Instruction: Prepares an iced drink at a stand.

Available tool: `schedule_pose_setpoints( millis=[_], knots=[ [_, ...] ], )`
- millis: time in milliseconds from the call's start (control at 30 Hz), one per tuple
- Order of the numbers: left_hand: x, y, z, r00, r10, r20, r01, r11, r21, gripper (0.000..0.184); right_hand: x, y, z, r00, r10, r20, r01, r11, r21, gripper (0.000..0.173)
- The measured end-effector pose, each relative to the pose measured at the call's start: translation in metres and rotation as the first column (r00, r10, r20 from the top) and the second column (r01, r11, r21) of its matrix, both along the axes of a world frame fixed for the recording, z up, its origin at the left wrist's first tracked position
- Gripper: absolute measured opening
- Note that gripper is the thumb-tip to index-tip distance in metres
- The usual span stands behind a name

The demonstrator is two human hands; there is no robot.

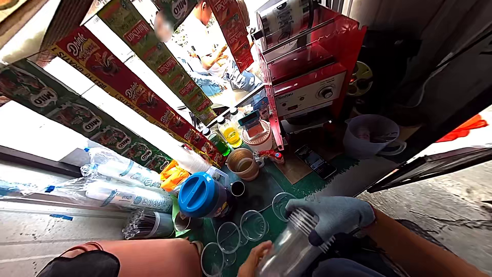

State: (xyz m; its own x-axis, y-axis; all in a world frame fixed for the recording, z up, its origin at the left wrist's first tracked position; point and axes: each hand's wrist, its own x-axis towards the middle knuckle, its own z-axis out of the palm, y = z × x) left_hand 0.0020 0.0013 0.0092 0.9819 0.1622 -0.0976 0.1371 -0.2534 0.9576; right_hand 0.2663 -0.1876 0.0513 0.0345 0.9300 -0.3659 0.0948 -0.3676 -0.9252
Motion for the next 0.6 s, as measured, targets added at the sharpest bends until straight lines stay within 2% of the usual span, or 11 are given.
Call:
schedule_pose_setpoints(
  millis=[100,167,233,267,300,400,500,600],
  knots=[
    [0.027,0.009,0.028,0.93,0.258,0.262,-0.264,0.964,-0.011,0.055,0.005,-0.003,-0.033,0.945,-0.254,-0.206,0.299,0.925,0.235,0.084],
    [0.062,0.031,0.056,0.861,0.304,0.408,-0.395,0.905,0.16,0.056,0.007,0.0,-0.052,0.913,-0.317,-0.258,0.393,0.853,0.343,0.101],
    [0.105,0.06,0.09,0.809,0.339,0.481,-0.556,0.707,0.437,0.064,0.01,-0.001,-0.059,0.877,-0.446,-0.18,0.481,0.831,0.281,0.105],
    [0.129,0.075,0.104,0.799,0.365,0.478,-0.594,0.601,0.534,0.067,0.012,-0.004,-0.065,0.838,-0.519,-0.168,0.545,0.805,0.235,0.101],
    [0.156,0.088,0.115,0.801,0.39,0.455,-0.599,0.529,0.601,0.066,0.014,-0.01,-0.072,0.797,-0.579,-0.173,0.604,0.773,0.193,0.094],
    [0.243,0.121,0.122,0.85,0.411,0.329,-0.505,0.459,0.731,0.06,0.021,-0.04,-0.097,0.699,-0.693,-0.18,0.712,0.696,0.085,0.071],
    [0.319,0.148,0.087,0.908,0.399,0.125,-0.305,0.425,0.852,0.056,0.021,-0.076,-0.119,0.633,-0.763,-0.132,0.769,0.639,-0.006,0.061],
    [0.368,0.17,0.032,0.909,0.402,-0.109,-0.086,0.438,0.895,0.059,0.02,-0.112,-0.13,0.565,-0.811,-0.155,0.808,0.581,-0.098,0.052]
  ],
)
